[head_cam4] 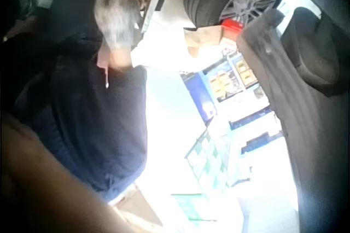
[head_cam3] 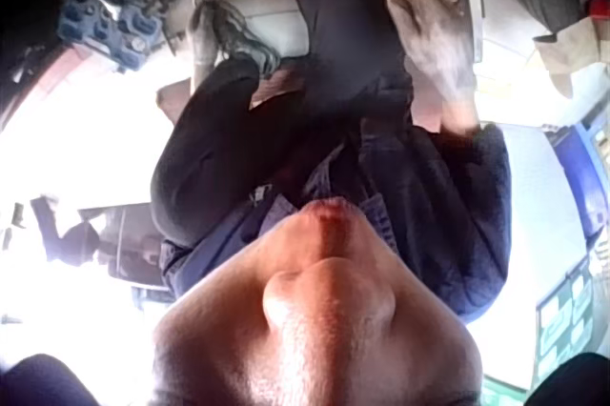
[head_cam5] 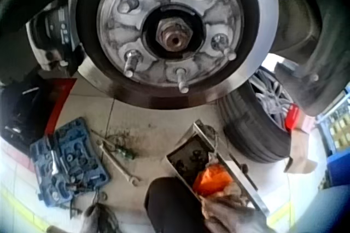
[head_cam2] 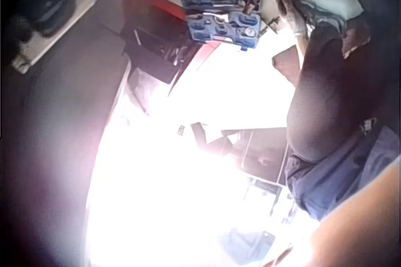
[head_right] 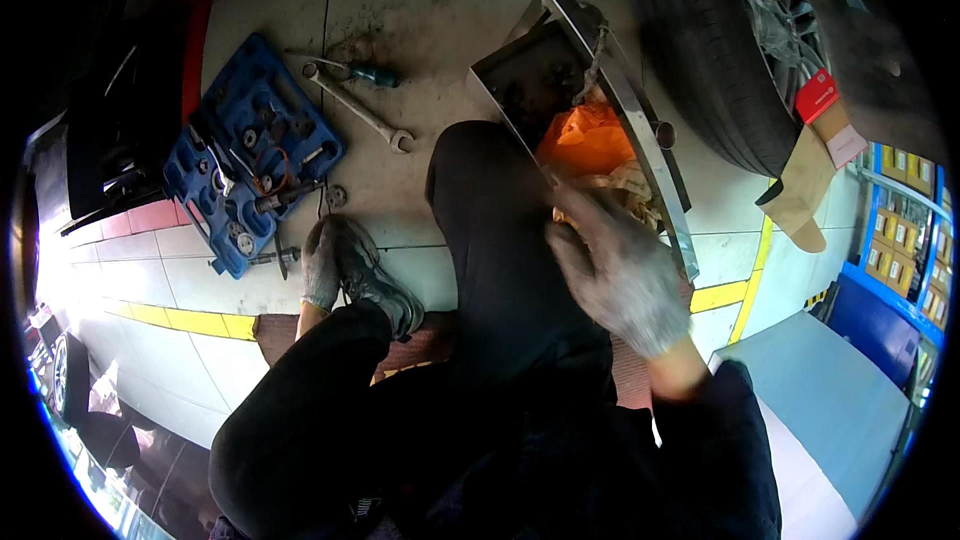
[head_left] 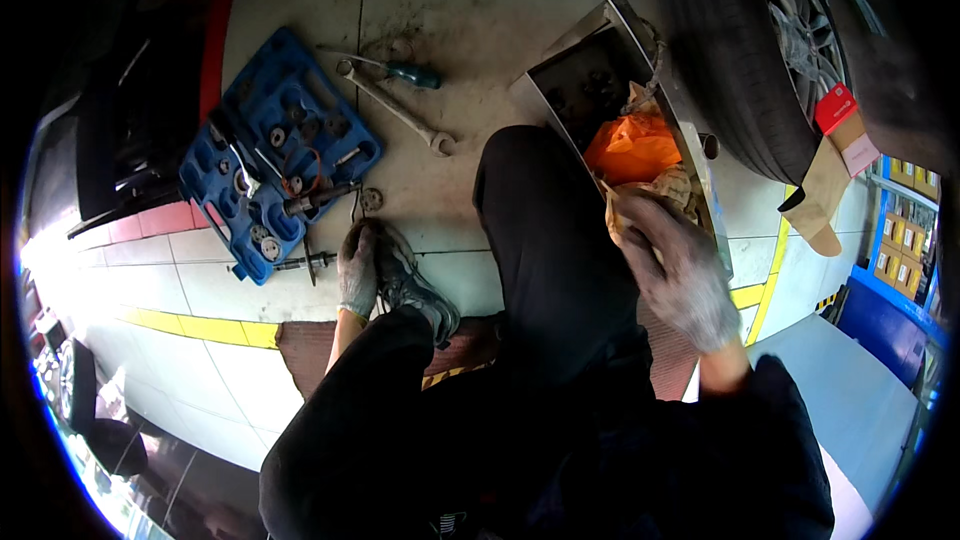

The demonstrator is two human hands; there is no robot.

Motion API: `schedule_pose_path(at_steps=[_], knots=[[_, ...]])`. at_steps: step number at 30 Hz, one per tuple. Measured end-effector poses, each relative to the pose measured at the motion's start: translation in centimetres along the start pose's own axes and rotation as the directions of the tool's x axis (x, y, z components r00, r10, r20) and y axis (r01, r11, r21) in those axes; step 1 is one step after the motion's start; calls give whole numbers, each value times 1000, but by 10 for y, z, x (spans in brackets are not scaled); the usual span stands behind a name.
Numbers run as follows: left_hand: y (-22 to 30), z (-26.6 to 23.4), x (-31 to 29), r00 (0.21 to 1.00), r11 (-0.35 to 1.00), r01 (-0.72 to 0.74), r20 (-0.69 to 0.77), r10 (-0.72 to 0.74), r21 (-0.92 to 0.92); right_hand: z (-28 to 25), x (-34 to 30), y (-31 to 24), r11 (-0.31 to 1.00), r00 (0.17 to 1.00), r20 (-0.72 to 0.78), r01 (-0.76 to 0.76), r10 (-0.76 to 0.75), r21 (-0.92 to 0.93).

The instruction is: The person sits on the floor of a garage and works on a car's brake assembly. They handle a paper bag, then a small white packet, and finally install a component into the brake caliper area.

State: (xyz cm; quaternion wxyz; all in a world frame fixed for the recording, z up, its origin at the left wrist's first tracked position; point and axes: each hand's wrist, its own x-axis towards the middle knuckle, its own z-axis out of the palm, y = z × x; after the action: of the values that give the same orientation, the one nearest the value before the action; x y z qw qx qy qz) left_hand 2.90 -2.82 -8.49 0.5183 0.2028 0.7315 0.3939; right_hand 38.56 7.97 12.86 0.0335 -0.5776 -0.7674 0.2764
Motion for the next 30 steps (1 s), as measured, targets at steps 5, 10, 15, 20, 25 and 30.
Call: schedule_pose_path(at_steps=[5, 10, 15, 20, 25, 30], knots=[[-18, 3, 7, 995, 990, 39, 96, -26, -134, 63, 104, 25, 923, 802, -499, 385, -328, 13], [-25, 3, 9, 1000, 986, 16, 23, -12, -169, 141, 110, 198, 911, 991, -119, -106, 64, -399], [-20, -10, 6, 999, 978, 38, 6, -38, -205, 123, 89, 185, 925, 957, 25, -271, 288, -265], [-10, -2, 1, 997, 972, 75, 15, -74, -221, 139, 94, 186, 922, 956, -201, -264, 212, -282], [-16, -7, 4, 997, 965, 76, 20, -73, -250, 128, 110, 159, 898, 984, -2, -161, 176, -410], [-20, -3, 7, 997, 967, 76, 3, -77, -244, 123, 115, 185, 861, 974, -13, -206, 226, -465]])
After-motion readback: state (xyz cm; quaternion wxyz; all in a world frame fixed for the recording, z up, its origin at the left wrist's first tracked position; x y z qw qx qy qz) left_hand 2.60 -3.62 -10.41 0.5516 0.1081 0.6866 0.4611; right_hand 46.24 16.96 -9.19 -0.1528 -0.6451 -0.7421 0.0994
